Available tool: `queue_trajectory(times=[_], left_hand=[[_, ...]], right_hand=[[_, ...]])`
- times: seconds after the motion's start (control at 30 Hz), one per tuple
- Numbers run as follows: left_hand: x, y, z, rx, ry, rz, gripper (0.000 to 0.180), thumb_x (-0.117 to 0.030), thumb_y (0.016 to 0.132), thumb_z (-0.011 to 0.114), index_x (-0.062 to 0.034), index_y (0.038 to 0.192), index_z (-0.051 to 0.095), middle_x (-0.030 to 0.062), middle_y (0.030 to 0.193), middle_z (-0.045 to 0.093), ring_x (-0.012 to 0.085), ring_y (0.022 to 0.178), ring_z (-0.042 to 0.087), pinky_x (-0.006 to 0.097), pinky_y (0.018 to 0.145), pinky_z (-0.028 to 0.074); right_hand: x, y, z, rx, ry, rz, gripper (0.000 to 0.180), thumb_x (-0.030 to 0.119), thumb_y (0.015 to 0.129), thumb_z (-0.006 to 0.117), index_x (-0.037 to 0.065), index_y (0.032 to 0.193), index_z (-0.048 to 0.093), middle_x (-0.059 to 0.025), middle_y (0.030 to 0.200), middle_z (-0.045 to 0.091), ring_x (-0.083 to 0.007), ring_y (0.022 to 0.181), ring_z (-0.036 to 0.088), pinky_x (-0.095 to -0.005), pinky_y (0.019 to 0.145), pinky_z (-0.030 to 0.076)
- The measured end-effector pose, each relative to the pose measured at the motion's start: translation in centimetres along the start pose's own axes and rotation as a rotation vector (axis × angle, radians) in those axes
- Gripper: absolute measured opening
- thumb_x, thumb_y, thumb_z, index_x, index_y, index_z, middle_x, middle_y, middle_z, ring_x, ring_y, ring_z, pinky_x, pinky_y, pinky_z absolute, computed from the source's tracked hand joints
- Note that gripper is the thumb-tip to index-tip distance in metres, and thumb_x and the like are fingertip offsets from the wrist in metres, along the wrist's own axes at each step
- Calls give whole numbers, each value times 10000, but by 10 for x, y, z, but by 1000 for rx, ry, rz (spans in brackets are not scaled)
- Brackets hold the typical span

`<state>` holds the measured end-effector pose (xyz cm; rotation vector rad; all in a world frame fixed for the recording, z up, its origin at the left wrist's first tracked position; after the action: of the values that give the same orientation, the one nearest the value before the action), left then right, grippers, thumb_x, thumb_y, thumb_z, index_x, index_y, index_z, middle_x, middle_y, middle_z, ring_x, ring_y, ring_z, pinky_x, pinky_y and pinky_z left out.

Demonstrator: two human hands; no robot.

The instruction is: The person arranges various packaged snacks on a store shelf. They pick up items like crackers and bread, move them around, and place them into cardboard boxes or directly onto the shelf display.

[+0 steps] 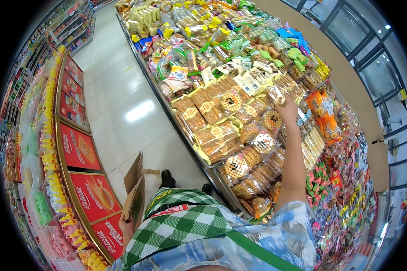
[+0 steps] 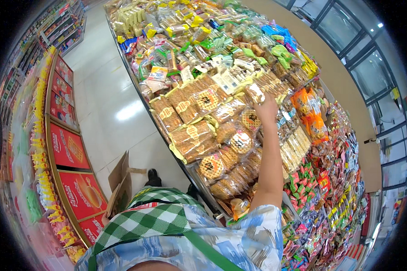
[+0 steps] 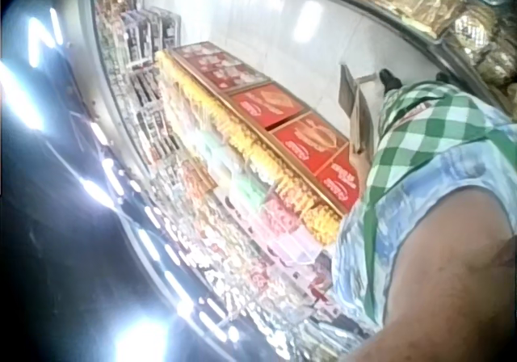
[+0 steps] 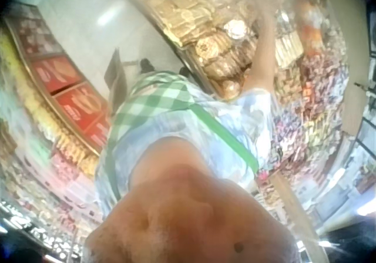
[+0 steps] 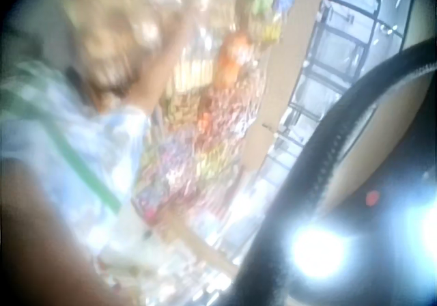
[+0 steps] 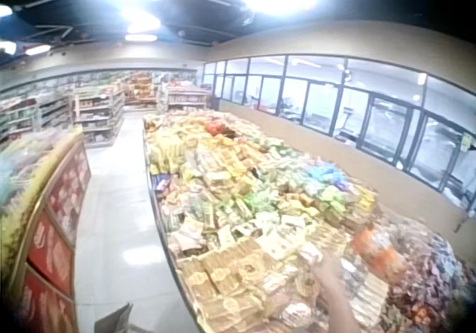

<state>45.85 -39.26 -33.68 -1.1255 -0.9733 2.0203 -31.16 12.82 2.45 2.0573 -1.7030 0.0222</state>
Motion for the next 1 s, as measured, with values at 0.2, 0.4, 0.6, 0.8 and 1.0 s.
queue_trajectory(times=[0.2,0.4,0.6,0.8,1.0], left_hand=[[-43,3,90,90,1576,594,339,-186,876,567,39,1131,560,150,1024,640,205,935,612,304,779,489],[-85,126,98,193,1262,407,540,-46,675,726,42,1165,517,124,1046,634,208,890,625,303,751,516],[-142,200,130,318,748,314,292,-27,804,542,6,1094,556,128,1044,634,295,914,633,418,795,548],[-157,197,220,67,108,-83,304,-14,806,541,3,1109,546,125,1026,633,281,913,636,414,779,556],[-175,227,254,18,122,-63,337,-3,807,534,7,1143,511,140,1062,617,279,946,624,407,823,537]], right_hand=[[123,-62,-42,-72,273,-85,449,173,755,691,23,1159,566,-165,1210,544,-296,1100,526,-386,942,403],[297,-143,35,339,724,47,298,105,840,635,59,1132,606,-65,1004,652,-150,947,594,-294,839,462],[506,-229,130,720,820,-362,247,117,808,640,58,1046,611,-98,987,615,-237,917,604,-339,816,473],[590,-235,156,963,886,-549,282,127,804,629,64,1075,578,-133,1036,595,-323,996,562,-388,873,445],[579,-126,185,622,665,-452,258,142,783,633,59,1025,604,-141,1012,602,-339,981,554,-410,850,453]])
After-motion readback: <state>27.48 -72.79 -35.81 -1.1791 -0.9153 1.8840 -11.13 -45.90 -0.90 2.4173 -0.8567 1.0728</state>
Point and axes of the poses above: each hand's wrist, its own y-axis towards the middle knuckle, its own z-axis out of the palm, x = y × z, the point moved 8 cm from there along y, towards the middle knuckle
